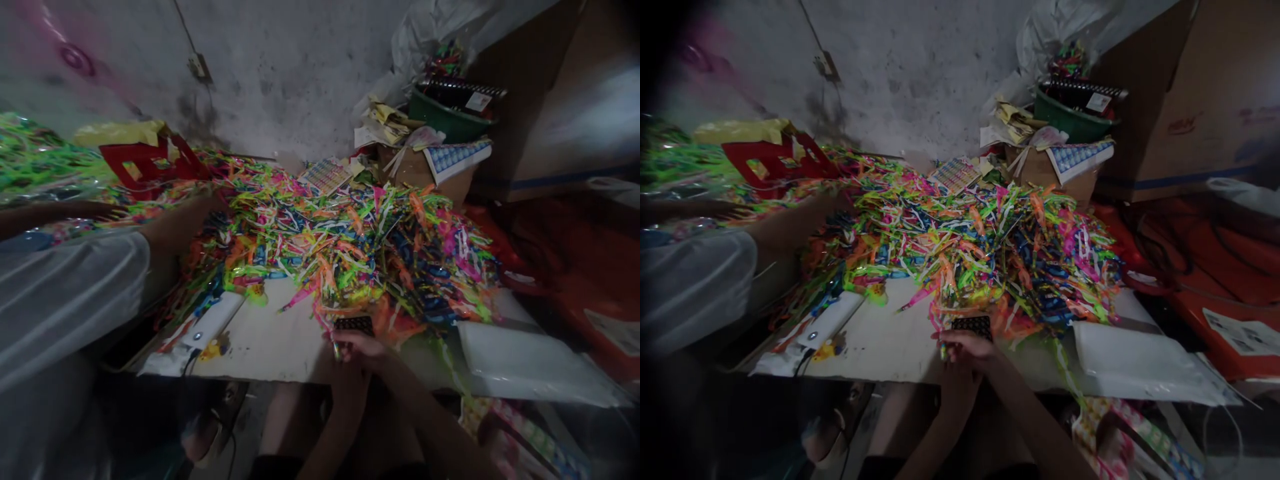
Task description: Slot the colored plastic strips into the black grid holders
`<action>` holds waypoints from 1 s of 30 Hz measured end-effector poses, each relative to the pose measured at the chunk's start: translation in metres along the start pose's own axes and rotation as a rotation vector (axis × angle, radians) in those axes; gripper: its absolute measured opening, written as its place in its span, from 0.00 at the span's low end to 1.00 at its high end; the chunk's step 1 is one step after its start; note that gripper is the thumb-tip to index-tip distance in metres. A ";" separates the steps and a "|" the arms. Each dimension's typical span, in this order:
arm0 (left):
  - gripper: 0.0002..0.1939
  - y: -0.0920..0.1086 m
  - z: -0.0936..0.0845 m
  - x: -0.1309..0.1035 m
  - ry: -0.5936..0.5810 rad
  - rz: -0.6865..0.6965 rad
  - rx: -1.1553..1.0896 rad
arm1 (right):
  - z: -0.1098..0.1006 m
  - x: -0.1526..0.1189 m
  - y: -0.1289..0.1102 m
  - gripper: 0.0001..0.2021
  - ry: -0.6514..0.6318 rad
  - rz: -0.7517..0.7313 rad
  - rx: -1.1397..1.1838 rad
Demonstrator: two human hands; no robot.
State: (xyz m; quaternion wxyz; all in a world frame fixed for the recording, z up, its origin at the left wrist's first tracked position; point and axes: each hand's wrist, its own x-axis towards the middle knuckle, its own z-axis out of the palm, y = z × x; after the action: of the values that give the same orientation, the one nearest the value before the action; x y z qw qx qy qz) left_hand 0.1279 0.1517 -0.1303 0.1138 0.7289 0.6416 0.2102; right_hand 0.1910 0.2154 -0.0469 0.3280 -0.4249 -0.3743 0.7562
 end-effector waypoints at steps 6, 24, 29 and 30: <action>0.14 0.005 -0.013 -0.013 0.020 0.022 -0.008 | -0.003 -0.015 -0.004 0.15 -0.117 -0.048 -0.055; 0.16 0.002 -0.013 -0.023 0.108 0.056 -0.001 | -0.057 0.035 0.037 0.13 0.246 -0.423 -0.662; 0.17 0.001 -0.010 -0.024 0.144 0.067 0.005 | -0.061 0.041 0.034 0.09 0.158 -0.418 -0.776; 0.17 0.002 -0.009 -0.024 0.157 0.069 0.006 | -0.061 0.042 0.032 0.09 0.129 -0.403 -0.773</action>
State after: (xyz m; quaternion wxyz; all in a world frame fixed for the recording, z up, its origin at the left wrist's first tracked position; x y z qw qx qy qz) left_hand 0.1229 0.1269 -0.1253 0.0537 0.7322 0.6237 0.2685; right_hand 0.2213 0.2512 -0.1123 0.3085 -0.4812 -0.6838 0.4536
